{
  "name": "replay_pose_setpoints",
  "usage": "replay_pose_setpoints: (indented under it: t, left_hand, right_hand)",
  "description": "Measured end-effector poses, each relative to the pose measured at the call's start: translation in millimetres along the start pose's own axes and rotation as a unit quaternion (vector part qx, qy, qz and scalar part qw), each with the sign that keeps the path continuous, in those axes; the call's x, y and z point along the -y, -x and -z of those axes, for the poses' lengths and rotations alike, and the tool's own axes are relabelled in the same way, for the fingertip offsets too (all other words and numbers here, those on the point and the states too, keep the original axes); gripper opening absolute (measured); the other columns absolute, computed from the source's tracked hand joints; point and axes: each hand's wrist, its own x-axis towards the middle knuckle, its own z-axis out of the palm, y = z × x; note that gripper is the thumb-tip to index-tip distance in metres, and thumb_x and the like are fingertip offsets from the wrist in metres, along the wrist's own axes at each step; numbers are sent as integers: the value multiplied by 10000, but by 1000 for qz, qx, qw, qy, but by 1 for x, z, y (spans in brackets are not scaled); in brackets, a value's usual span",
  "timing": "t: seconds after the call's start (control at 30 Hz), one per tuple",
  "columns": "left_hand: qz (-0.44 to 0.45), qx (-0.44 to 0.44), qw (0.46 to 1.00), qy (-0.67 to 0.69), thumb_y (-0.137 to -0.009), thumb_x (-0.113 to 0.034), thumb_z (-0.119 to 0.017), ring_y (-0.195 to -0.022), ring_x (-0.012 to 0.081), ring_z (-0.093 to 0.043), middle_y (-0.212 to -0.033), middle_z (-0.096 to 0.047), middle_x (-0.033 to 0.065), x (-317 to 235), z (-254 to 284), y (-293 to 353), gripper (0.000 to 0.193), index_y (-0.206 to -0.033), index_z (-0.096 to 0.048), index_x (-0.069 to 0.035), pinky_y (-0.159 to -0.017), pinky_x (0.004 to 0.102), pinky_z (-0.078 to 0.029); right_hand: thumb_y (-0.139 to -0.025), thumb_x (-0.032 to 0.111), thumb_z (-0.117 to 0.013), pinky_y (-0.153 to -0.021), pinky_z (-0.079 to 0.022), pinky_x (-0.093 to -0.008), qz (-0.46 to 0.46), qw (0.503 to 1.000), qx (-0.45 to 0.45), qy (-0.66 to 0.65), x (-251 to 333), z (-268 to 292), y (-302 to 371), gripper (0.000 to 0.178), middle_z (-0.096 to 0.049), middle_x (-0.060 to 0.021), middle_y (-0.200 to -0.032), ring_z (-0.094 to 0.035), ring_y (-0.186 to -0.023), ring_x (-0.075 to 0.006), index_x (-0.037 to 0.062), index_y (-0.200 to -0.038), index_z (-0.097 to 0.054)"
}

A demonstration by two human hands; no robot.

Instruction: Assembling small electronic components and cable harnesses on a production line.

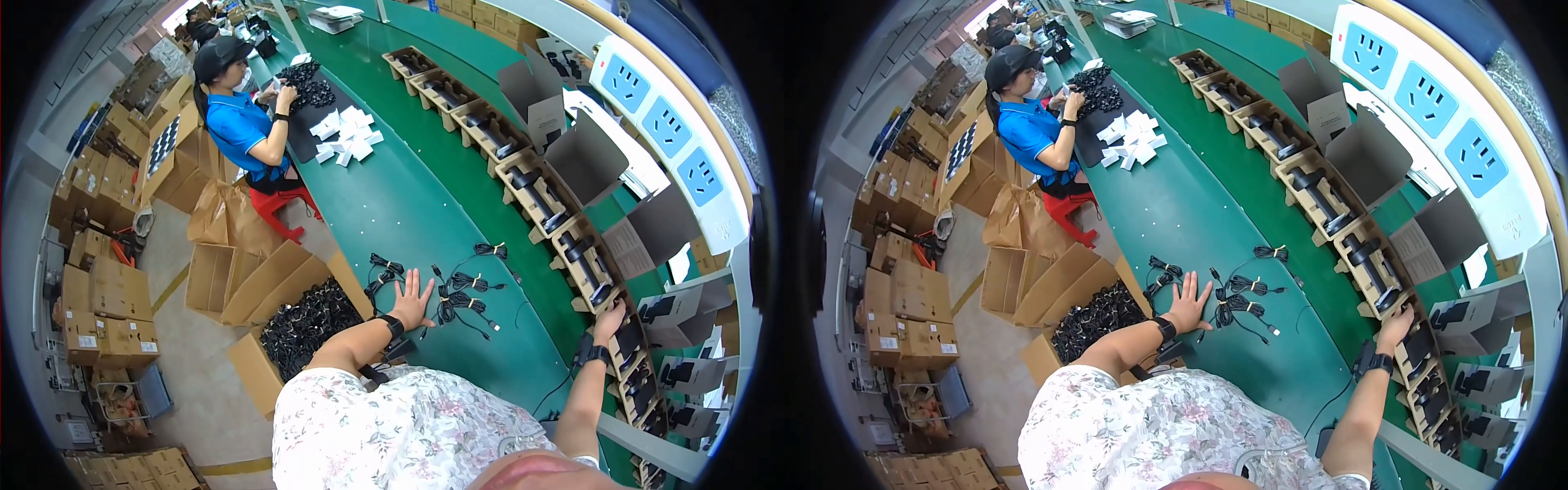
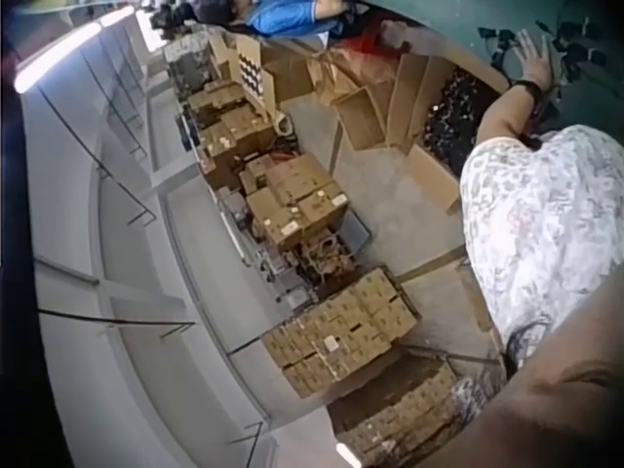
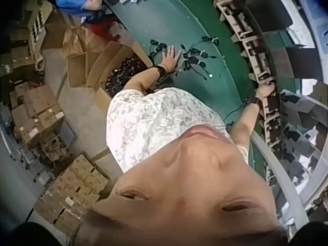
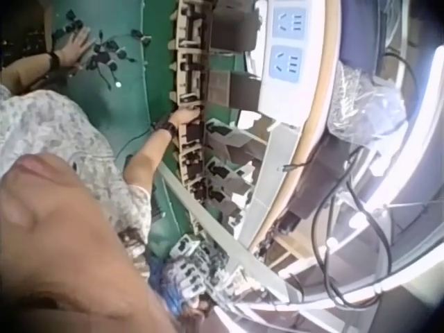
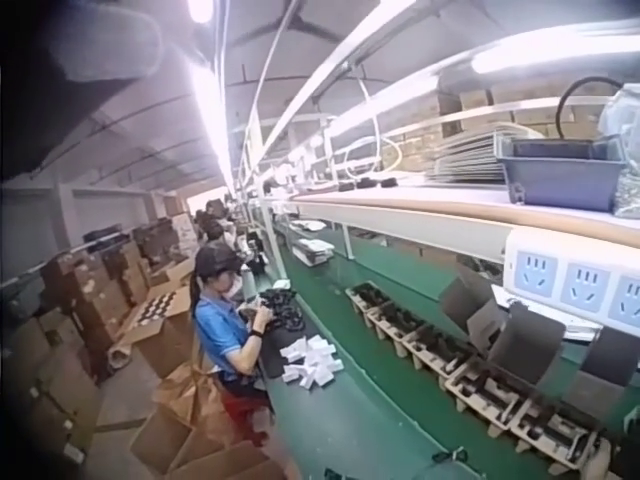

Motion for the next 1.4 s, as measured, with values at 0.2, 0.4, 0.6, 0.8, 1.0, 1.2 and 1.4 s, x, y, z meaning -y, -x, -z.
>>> replay_pose_setpoints:
  t: [0.2, 0.4, 0.6, 0.8, 1.0, 1.2, 1.4]
  left_hand:
    - [-1, 6, 1000, 8, -574, -623, -687, -1327, 451, 57, -1416, 61, 320, 2, 1, 2, 1185, -1426, -29, -129, -990, 643, -103]
    - [4, 27, 1000, 10, -614, -575, -692, -1331, 446, 21, -1419, 35, 317, 5, 11, 9, 1110, -1425, -70, -144, -997, 624, -143]
    - [-77, -170, 982, 11, -737, -205, -630, -1207, 391, -341, -1318, -327, 234, 47, -27, -5, 551, -1224, -423, -53, -948, 449, -361]
    - [-72, -85, 989, 98, -719, -104, -617, -892, 274, -530, -869, -539, 96, 54, 10, -10, 118, -834, -594, -88, -741, 402, -448]
    - [-107, -80, 893, 429, -724, -103, -686, -591, 172, -559, -670, -597, 66, 20, 24, -22, 118, -765, -589, -49, -586, 292, -445]
    - [-167, -36, 859, 482, -772, -88, -669, -734, 117, -568, -807, -602, 46, -48, 59, -22, 175, -889, -564, -11, -695, 247, -461]
    - [-273, -188, 939, 92, -672, -333, -745, -1158, 407, -382, -1261, -407, 233, -13, 44, -23, 747, -1264, -386, -52, -936, 477, -338]
  right_hand:
    - [-854, 154, -388, -838, -425, -430, 80, 922, 81, 369, 39, 33, -11, 280, -519, -173, -1124, -512, -1007, -348, 37, -1042, -559]
    - [-837, 88, -498, -838, -414, -441, 157, 979, -39, 123, 54, 62, 35, 465, -492, -199, -1121, -498, -1005, -376, 52, -1285, -381]
    - [-835, 86, -536, -874, -408, -412, 57, 996, 40, 57, 56, 102, 144, 415, -480, -186, -1143, -487, -1030, -368, 61, -1236, -434]
    - [-851, 110, -524, -799, -446, -407, 11, 996, 36, 79, 17, 130, 235, 327, -496, -202, -1093, -520, -943, -388, 66, -1173, -489]
    - [-830, 78, -524, -777, -450, -404, -66, 992, 108, 29, 5, 140, 287, 233, -521, -170, -1043, -539, -907, -359, 56, -1061, -548]
    - [-809, 87, -541, -772, -463, -400, -78, 993, 82, 21, 1, 136, 303, 219, -537, -151, -1004, -545, -911, -344, 77, -1027, -565]
    - [-780, 148, -591, -758, -464, -418, -185, 980, 33, 72, -4, 156, 313, 230, -541, -126, -961, -535, -920, -333, 102, -1004, -565]
